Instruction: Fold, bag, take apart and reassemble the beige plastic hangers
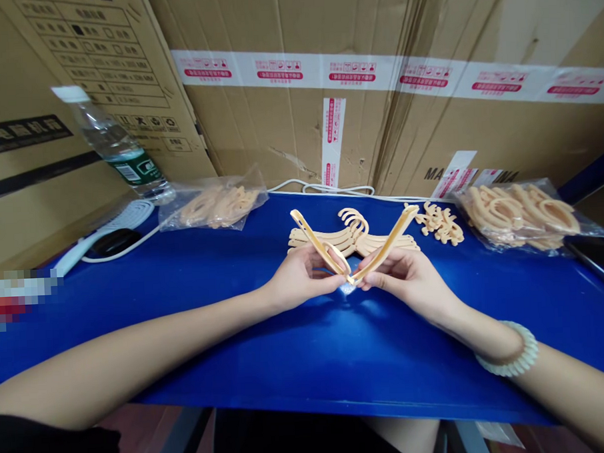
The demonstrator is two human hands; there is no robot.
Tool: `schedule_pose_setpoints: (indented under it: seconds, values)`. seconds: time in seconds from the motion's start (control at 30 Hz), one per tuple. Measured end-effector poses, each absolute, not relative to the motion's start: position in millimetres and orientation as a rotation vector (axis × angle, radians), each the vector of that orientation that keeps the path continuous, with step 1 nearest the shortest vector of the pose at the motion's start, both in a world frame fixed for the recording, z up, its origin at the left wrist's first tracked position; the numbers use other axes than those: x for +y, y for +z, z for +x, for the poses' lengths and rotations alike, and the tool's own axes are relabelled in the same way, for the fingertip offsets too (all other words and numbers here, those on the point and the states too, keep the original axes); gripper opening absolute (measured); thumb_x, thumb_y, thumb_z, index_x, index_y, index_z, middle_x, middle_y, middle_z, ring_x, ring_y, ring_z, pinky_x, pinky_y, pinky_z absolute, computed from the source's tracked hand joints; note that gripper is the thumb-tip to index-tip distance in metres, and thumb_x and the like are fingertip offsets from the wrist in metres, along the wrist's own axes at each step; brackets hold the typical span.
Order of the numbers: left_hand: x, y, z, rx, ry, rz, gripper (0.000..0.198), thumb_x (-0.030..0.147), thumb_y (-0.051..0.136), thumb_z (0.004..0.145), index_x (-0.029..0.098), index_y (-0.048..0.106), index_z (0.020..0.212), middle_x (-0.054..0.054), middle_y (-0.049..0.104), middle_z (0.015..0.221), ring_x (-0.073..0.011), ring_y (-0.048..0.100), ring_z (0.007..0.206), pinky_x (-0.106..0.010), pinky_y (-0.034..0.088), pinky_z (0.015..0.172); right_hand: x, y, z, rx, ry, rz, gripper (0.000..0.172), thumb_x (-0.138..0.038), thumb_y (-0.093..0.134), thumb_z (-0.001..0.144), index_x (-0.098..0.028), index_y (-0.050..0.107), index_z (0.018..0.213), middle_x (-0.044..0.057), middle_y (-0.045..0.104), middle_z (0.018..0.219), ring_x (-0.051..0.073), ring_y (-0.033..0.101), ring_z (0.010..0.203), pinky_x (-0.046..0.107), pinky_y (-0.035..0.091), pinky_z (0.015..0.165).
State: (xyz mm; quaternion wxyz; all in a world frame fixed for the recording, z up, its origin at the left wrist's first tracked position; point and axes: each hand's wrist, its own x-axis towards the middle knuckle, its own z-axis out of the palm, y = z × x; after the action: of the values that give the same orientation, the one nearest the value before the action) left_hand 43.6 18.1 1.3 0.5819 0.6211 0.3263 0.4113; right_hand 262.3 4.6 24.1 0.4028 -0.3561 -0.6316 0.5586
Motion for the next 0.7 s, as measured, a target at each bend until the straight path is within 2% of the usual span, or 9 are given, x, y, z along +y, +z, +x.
schedule_pose_setpoints:
  seconds: [0.4, 0.7]
  values:
    - [21, -6, 43, 0.774, 0.98, 1.437, 0.027, 0.023, 0.084, 0.069, 0.016, 0.063, 0.085, -0.006, 0.076, 0.091, -0.021, 0.074, 0.087, -0.036, 0.061, 0.086, -1, 27, 260, -1.64, 1.291, -0.977, 0.028, -0.04, 0.087, 0.074, -0.02, 0.076, 0.088, 0.005, 0.077, 0.082, 0.022, 0.074, 0.073, 0.038, 0.064, 0.076]
    - [18, -2, 46, 0.765, 1.017, 1.372, 0.035, 0.025, 0.088, 0.067, 0.018, 0.054, 0.076, -0.001, 0.073, 0.079, -0.0182, 0.073, 0.078, -0.033, 0.06, 0.081, -6, 20, 255, -1.586, 1.205, -0.984, 0.025, -0.039, 0.087, 0.074, -0.021, 0.074, 0.087, 0.004, 0.076, 0.078, 0.022, 0.071, 0.068, 0.035, 0.062, 0.067]
